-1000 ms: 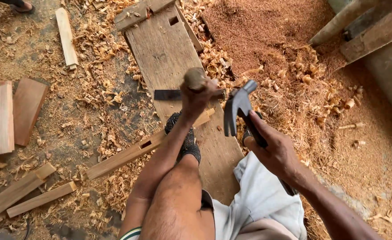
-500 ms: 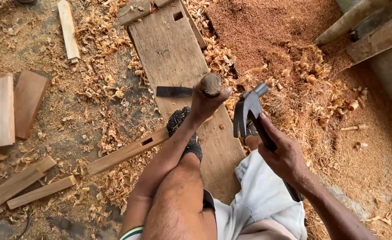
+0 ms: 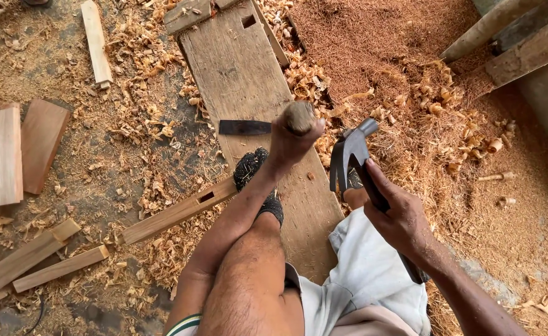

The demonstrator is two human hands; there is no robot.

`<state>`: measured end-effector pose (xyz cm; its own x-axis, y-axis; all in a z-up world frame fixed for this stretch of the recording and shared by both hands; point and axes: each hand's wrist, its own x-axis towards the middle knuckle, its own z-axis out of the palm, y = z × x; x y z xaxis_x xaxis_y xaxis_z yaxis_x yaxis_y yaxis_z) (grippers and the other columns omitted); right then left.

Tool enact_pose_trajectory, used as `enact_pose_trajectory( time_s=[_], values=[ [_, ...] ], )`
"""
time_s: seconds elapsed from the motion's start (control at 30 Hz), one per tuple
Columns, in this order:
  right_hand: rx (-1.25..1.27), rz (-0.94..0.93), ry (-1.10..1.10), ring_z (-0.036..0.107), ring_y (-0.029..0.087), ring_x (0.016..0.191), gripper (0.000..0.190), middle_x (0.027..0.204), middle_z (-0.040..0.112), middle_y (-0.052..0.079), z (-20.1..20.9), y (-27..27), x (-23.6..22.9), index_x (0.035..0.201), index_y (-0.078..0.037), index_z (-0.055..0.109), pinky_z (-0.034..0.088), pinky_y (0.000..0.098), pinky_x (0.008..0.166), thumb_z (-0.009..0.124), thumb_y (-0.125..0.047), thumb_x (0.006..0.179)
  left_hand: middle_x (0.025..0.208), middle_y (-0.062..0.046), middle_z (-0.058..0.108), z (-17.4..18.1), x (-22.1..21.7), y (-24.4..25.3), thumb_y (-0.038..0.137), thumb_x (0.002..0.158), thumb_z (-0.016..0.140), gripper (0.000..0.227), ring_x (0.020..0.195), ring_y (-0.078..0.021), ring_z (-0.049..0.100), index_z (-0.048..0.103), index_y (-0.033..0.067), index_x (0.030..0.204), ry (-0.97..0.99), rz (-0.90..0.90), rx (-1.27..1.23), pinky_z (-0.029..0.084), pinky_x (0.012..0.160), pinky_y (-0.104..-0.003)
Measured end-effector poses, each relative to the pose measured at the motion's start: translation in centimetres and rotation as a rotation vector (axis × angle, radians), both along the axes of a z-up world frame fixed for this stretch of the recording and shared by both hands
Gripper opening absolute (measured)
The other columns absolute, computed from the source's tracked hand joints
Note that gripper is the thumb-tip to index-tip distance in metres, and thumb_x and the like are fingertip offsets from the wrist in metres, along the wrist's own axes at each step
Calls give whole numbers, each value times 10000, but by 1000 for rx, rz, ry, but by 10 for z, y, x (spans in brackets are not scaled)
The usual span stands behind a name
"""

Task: Chiseling a mortise hole into a wooden beam using a chisel and hammer.

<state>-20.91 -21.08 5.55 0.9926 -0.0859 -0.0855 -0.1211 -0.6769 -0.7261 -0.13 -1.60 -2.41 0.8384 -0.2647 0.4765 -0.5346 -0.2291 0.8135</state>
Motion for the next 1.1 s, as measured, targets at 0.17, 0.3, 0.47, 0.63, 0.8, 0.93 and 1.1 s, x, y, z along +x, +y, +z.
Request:
enact_pose_trajectory(
  time_s=[0.17, 0.3, 0.47, 0.63, 0.8, 0.93, 1.1],
  values=[
    [-38, -15, 45, 638, 198, 586, 842, 692, 616, 111, 0, 0, -2, 1576, -244, 410, 524, 378, 569, 710, -97, 803, 709, 8, 665, -37, 29, 6, 74, 905, 697, 123, 632, -103, 734, 582, 86, 860, -131, -43, 79, 616, 581, -249],
    [-33, -14, 55, 638, 201, 588, 837, 687, 615, 108, -3, 0, -3, 1574, -249, 412, 529, 377, 573, 706, -100, 805, 735, -21, 643, 13, 1, 2, 83, 865, 713, 153, 642, -141, 718, 576, 40, 918, -154, -55, 24, 613, 582, -275],
    [-16, 1, 51, 637, 207, 606, 835, 723, 615, 119, 9, 7, 1, 1576, -234, 408, 534, 373, 597, 705, -96, 808, 777, -54, 658, -14, -4, 7, 134, 875, 759, 207, 686, -170, 729, 582, 39, 923, -160, 0, 46, 638, 602, -287],
    [31, 50, -52, 657, 178, 649, 814, 795, 651, 106, 8, 11, 1, 1565, -218, 410, 536, 354, 612, 705, -96, 816, 784, -67, 696, 15, -18, 6, 192, 842, 778, 250, 716, -192, 757, 615, 32, 945, 11, -75, -44, 644, 641, -321],
    [4, -10, 63, 631, 199, 598, 818, 723, 620, 125, 10, 8, -3, 1569, -267, 429, 539, 360, 589, 705, -93, 819, 755, -88, 707, 21, -17, 5, 196, 822, 779, 245, 710, -217, 757, 617, 32, 902, 73, -89, -39, 616, 664, -348],
    [-37, 2, 52, 647, 195, 619, 839, 733, 636, 115, 18, 4, 0, 1588, -255, 398, 539, 369, 594, 703, -95, 823, 736, -86, 669, 1, -5, 9, 174, 836, 775, 227, 675, -221, 734, 591, 54, 897, 52, -87, -19, 605, 645, -357],
    [-7, 111, -185, 709, 181, 739, 798, 862, 700, 112, 41, 3, 14, 1582, -171, 412, 574, 334, 654, 691, -61, 842, 811, -74, 657, -11, 3, 12, 94, 867, 754, 214, 692, -267, 697, 567, 161, 945, -464, -82, 198, 585, 574, -360]
  ],
)
